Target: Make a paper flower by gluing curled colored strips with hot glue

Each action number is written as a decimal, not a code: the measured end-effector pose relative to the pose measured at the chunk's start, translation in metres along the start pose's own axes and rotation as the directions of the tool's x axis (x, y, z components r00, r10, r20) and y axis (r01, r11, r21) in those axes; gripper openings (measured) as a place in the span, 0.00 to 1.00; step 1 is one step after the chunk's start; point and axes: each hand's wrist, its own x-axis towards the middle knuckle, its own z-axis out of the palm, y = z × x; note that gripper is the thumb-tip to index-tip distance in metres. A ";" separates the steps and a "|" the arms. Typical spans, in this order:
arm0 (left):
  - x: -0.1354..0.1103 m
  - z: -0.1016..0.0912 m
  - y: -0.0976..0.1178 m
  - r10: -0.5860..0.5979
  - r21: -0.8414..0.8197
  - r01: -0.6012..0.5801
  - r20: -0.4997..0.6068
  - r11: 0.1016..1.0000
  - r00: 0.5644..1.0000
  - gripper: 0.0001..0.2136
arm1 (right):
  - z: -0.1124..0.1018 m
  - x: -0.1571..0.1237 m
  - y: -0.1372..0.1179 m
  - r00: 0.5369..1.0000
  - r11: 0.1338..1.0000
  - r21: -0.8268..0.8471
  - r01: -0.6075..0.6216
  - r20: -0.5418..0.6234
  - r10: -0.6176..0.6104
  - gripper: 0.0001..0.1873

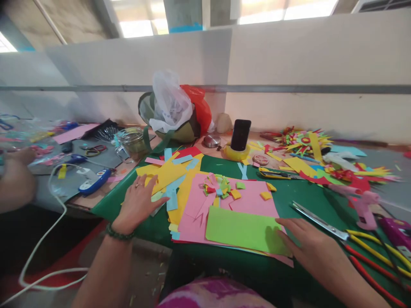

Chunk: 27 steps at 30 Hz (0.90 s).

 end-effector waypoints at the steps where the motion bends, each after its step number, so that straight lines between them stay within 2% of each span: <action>1: 0.011 -0.001 0.001 0.015 0.040 -0.018 0.060 0.999 0.998 0.38 | 0.004 -0.005 0.007 0.999 0.999 -0.017 0.033 0.005 -0.033 0.21; 4: 0.042 0.004 0.009 0.102 0.098 -0.127 0.223 0.987 0.969 0.41 | 0.012 -0.014 0.018 0.999 0.998 -0.052 0.020 -0.028 -0.021 0.22; 7: 0.065 0.017 0.008 0.166 0.070 -0.208 0.388 0.976 0.907 0.32 | 0.014 -0.015 0.016 0.999 0.999 -0.031 -0.019 -0.043 0.018 0.24; 10: 0.074 0.025 -0.004 0.176 0.079 -0.222 0.383 0.972 0.907 0.30 | 0.016 -0.012 0.011 0.999 1.000 -0.007 0.003 -0.046 -0.004 0.24; 13: 0.080 0.021 -0.011 0.161 0.102 -0.209 0.352 0.973 0.922 0.29 | 0.018 -0.010 0.008 0.996 1.000 0.006 0.025 -0.080 -0.024 0.23; 16: 0.095 0.013 0.001 0.167 0.120 -0.211 0.301 0.970 0.939 0.30 | 0.020 -0.010 0.007 0.996 1.000 0.015 0.024 -0.091 -0.022 0.25; 18: 0.110 0.014 0.016 0.230 0.114 -0.266 0.261 0.957 0.938 0.30 | 0.020 -0.009 0.006 0.996 1.000 0.015 0.019 -0.089 -0.018 0.26; 22: 0.134 0.034 0.041 0.266 0.102 -0.308 0.298 0.946 0.917 0.31 | 0.018 -0.009 0.005 0.995 0.999 0.035 0.020 -0.097 -0.017 0.26; 25: 0.141 0.051 0.045 0.247 0.091 -0.289 0.321 0.953 0.914 0.32 | 0.016 -0.009 0.005 0.996 0.998 0.063 0.018 -0.091 -0.013 0.25; 27: 0.144 0.055 0.044 0.247 0.086 -0.286 0.314 0.954 0.917 0.33 | 0.015 -0.009 0.006 0.997 0.997 0.076 0.005 -0.079 0.001 0.24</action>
